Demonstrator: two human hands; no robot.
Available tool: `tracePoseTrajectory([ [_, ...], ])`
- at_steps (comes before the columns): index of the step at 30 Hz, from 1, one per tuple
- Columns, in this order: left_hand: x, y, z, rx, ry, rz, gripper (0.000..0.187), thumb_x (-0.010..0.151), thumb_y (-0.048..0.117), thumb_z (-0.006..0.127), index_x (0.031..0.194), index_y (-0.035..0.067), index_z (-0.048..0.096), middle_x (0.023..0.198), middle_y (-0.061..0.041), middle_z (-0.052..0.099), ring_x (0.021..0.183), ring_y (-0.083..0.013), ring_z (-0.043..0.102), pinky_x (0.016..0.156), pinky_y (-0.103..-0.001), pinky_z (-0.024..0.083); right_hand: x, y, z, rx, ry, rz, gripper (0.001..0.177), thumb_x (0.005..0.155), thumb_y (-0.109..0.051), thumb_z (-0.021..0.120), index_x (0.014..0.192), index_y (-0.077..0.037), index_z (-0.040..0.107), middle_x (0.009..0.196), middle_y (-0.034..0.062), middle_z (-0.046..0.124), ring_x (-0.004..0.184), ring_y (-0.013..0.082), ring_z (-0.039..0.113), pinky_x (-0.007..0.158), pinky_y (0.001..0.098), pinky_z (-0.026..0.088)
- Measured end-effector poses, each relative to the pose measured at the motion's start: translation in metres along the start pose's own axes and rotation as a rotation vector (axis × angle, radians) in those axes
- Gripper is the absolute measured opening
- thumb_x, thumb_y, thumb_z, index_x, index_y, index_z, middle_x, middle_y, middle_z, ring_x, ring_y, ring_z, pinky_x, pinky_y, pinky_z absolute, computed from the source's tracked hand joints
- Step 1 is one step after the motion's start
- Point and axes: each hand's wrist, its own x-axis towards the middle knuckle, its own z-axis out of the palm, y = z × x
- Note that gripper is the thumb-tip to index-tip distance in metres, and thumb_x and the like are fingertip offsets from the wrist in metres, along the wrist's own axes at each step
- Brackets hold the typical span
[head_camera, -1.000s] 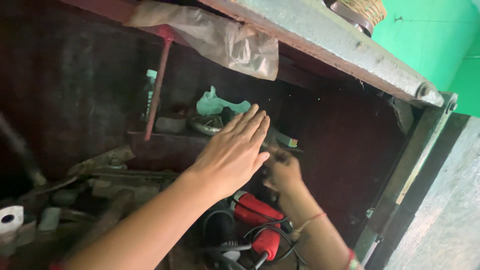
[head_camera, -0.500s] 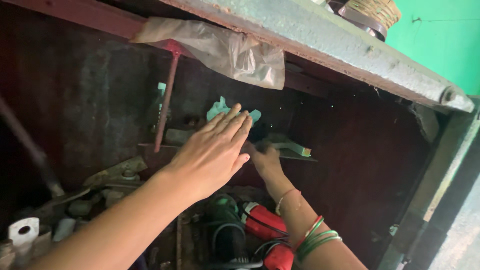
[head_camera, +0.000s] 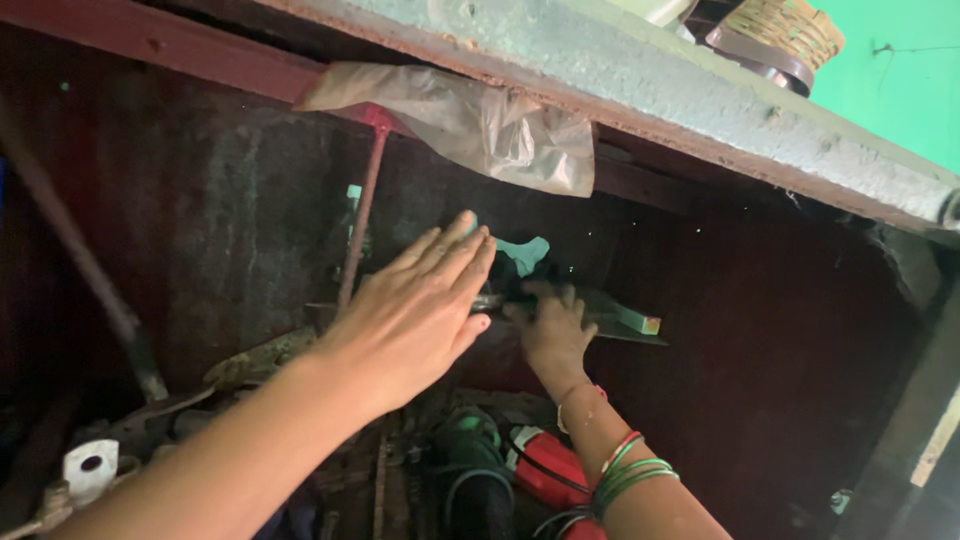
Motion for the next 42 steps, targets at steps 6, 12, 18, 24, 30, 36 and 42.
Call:
tracePoseTrajectory([
  [6,-0.013,-0.028,-0.016,0.071,-0.014,-0.032,0.067,0.095,0.027,0.056,0.144,-0.014,0.039,0.154,-0.029,0.038,0.147,-0.0372,0.030,0.120,-0.045,0.025,-0.023,-0.035,-0.001,0.199,-0.013,-0.425,0.048,0.092,-0.022,0.069,0.138,-0.011,0.059,0.141,0.0144,0.059,0.134,0.0339,0.056,0.115,0.0448,0.046],
  [12,-0.025,-0.038,-0.029,0.143,-0.005,-0.025,0.064,0.095,0.028,0.056,0.143,-0.012,0.041,0.153,-0.026,0.040,0.147,-0.0366,0.032,0.120,-0.045,0.025,-0.049,-0.061,0.007,-0.062,-0.055,-0.710,0.079,0.095,-0.043,0.060,0.152,0.007,0.035,0.160,0.0224,0.035,0.150,0.0347,0.028,0.120,0.0482,0.023],
  [18,-0.039,-0.047,-0.050,0.182,-0.023,-0.040,0.062,0.096,0.025,0.055,0.143,-0.013,0.041,0.153,-0.027,0.041,0.146,-0.0370,0.033,0.120,-0.044,0.026,-0.048,-0.071,0.021,-0.088,-0.065,-0.638,0.078,0.099,-0.049,0.055,0.152,0.005,0.035,0.160,0.0214,0.035,0.152,0.0341,0.026,0.120,0.0496,0.022],
  [24,-0.049,-0.050,-0.070,0.188,-0.021,-0.036,0.061,0.094,0.024,0.056,0.141,-0.013,0.043,0.150,-0.027,0.044,0.146,-0.0374,0.034,0.118,-0.044,0.028,-0.036,-0.099,0.027,0.196,-0.044,-0.246,0.046,0.094,-0.025,0.063,0.136,-0.008,0.055,0.141,0.0153,0.055,0.128,0.0372,0.053,0.099,0.0508,0.046],
  [30,-0.060,-0.053,-0.080,0.201,-0.025,-0.026,0.061,0.093,0.024,0.058,0.139,-0.014,0.043,0.150,-0.028,0.044,0.146,-0.0369,0.034,0.118,-0.045,0.029,-0.029,-0.080,0.017,0.009,0.059,-0.449,0.044,0.078,0.007,0.060,0.112,-0.015,0.075,0.125,0.0091,0.066,0.104,0.0359,0.065,0.085,0.0471,0.056],
  [36,-0.066,-0.053,-0.085,0.180,-0.027,-0.033,0.061,0.094,0.024,0.057,0.139,-0.014,0.043,0.151,-0.028,0.042,0.147,-0.0369,0.032,0.118,-0.045,0.028,-0.016,-0.085,0.019,-0.099,-0.101,-0.338,0.040,0.088,0.002,0.062,0.118,-0.021,0.075,0.118,0.0087,0.068,0.107,0.0322,0.067,0.092,0.0444,0.056],
  [42,-0.075,-0.053,-0.087,0.177,-0.026,-0.038,0.061,0.094,0.024,0.056,0.140,-0.014,0.043,0.151,-0.027,0.042,0.147,-0.0369,0.032,0.118,-0.045,0.028,-0.041,-0.122,-0.003,0.206,-0.011,-0.416,0.047,0.077,-0.012,0.075,0.123,-0.008,0.066,0.133,0.0186,0.058,0.117,0.0430,0.054,0.096,0.0489,0.047],
])
